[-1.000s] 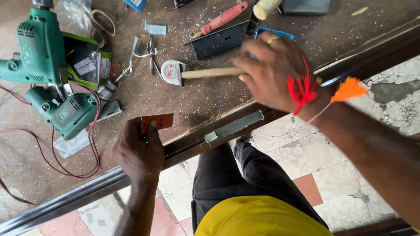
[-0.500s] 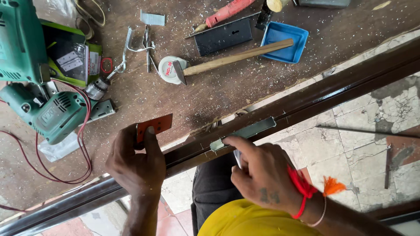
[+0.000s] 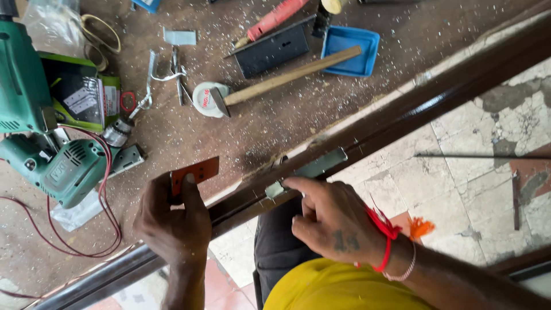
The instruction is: The person installs a lock mechanism into a metal frame using a hammer and a screwdriver. They position the lock, tap it into place with a hammer, and then tighten screws with a screwdriver.
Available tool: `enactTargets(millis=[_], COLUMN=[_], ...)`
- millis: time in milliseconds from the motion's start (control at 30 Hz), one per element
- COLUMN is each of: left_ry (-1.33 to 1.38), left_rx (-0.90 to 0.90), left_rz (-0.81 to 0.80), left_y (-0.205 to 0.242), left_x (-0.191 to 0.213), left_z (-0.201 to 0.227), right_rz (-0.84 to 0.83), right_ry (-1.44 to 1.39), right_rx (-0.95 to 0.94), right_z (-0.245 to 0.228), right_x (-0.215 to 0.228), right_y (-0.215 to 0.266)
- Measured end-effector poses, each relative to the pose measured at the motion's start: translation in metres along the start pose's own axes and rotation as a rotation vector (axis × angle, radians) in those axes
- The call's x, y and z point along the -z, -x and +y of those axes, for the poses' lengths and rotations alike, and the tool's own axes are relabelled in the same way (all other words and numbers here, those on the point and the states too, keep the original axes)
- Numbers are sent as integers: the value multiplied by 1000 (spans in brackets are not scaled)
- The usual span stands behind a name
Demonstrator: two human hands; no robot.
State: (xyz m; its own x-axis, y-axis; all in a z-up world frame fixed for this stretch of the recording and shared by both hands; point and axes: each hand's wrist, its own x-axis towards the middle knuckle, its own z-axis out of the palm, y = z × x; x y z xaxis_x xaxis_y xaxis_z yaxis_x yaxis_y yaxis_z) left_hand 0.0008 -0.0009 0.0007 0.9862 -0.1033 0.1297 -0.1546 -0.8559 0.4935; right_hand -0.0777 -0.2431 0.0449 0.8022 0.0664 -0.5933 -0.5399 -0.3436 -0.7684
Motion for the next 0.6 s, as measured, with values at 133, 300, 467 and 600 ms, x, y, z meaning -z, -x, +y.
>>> enactTargets(millis=[133,300,467,600], left_ry=[-14,-49,-42,-49], left_rx=[-47,0,23,-41], left_rz=[9,15,32,107], left_y=[5,5,3,6], left_x=[2,-7,-5,1], left_z=[-3,-12,-8,7], right_rz=[-7,13,318,245], right_ry=[-209,-487,-509,-509], right_rx=[-87,-222,-266,-578], right_z=[3,15,2,9], right_x=[-1,-16,-42,-45], right_y=[-3,-8,-21,-32])
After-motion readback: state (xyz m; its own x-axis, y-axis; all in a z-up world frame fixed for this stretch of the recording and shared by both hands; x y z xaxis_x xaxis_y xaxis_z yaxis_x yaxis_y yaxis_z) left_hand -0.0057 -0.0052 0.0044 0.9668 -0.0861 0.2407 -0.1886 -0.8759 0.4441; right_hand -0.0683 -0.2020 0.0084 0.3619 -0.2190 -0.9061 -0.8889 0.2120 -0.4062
